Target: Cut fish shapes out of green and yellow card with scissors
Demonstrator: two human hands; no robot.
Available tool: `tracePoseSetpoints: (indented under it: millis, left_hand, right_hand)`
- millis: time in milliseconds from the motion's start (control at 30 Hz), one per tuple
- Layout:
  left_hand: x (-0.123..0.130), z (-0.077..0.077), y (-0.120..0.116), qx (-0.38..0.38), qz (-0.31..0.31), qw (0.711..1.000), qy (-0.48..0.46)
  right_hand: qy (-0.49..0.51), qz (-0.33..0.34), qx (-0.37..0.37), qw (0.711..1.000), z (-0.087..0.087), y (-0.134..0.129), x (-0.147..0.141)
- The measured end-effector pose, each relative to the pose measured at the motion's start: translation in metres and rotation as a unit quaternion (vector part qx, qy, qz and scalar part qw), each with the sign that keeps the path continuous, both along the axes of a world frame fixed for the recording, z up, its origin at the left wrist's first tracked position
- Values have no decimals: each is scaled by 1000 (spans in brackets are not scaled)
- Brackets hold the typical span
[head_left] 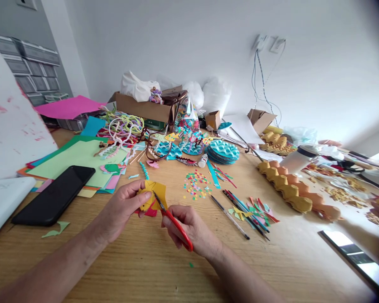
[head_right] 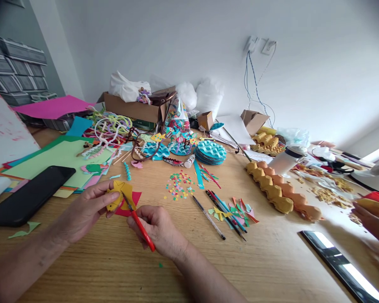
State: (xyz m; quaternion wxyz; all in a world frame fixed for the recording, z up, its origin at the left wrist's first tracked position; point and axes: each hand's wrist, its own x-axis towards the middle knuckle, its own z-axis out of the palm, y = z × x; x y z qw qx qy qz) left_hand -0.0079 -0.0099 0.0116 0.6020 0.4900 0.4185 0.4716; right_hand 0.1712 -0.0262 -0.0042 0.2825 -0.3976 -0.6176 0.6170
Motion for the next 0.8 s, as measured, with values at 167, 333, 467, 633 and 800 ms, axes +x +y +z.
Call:
tracePoseSetpoints:
  millis: [167,333,467,633,800]
  left_hand:
    - [1,-5,0,-11,-15,999,-31]
    - [1,-11,-1,-25,-33,998,-50]
    - [0,-9,0,-13,-25,999,-25]
    - [-1,1,3,-22,-8,999,35]
    - [-2,4,4,-20,-15,998,59]
  right_hand:
    - [9,-11,-16,1000,0,0,-1]
    - [20,-11,-28,999,1,-1,-3]
    - [3,1,-35,999,0,1,-1]
    - [-64,16,-25,998,1,5,6]
    - [-86,27,-8,996,2,7,9]
